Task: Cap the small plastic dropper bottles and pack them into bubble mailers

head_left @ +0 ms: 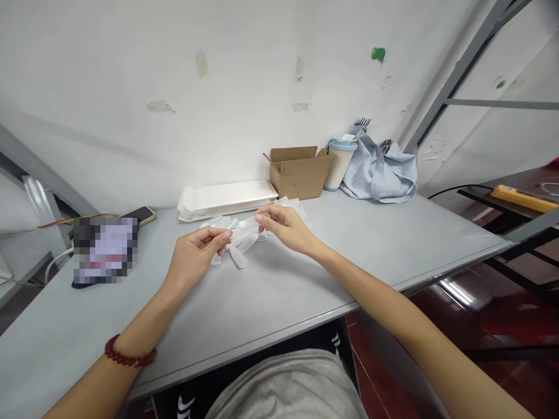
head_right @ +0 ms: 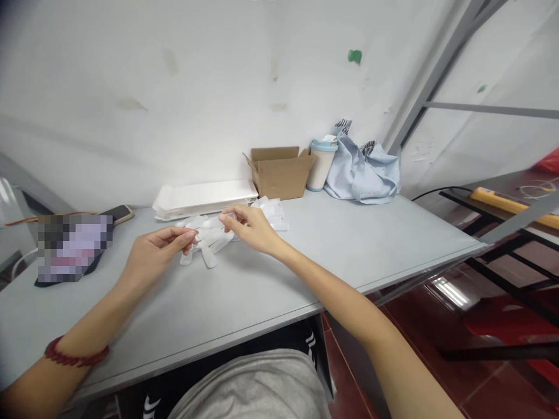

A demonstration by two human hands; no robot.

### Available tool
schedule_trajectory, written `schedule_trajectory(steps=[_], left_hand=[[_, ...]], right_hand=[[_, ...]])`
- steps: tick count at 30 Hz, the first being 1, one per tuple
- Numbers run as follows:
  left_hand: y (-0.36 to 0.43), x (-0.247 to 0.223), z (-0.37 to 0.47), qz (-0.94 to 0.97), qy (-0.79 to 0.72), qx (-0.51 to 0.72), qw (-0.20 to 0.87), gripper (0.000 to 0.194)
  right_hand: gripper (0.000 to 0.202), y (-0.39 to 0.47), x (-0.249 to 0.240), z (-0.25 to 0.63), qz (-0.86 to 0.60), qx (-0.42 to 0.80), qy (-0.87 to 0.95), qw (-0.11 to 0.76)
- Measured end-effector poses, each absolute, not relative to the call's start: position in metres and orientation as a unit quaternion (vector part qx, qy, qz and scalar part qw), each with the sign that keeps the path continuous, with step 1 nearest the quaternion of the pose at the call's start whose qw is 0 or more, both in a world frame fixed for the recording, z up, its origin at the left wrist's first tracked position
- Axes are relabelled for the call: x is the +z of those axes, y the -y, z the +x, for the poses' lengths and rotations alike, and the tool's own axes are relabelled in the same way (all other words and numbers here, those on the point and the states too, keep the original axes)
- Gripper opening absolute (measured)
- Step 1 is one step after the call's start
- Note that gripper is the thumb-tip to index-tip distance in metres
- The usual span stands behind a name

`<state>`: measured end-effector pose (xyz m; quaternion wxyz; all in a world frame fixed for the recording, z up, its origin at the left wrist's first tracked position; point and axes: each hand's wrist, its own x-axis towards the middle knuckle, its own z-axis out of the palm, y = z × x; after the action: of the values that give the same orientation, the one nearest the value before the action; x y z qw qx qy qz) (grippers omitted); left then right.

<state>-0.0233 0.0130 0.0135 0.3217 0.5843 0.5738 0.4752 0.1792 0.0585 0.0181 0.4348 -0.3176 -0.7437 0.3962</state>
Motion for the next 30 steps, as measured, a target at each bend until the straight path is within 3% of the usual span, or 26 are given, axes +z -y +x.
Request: schedule_trajectory(steps=[22,30], left_hand=[[-0.0137,0.0096,-0.025,0.574,-0.533,0.503,0.365,0.025],[-0.0136,0.0098,-0.0248,0.589,-0.547,0.489,0.339,0.025]], right_hand=[[0.021,-0.0595,0.0155,0.1787,-0.302,0.42,0.737,0.435],[0.019,-0.0558,0.0176,0.1779,-0.318,0.324,0.78,0.43]])
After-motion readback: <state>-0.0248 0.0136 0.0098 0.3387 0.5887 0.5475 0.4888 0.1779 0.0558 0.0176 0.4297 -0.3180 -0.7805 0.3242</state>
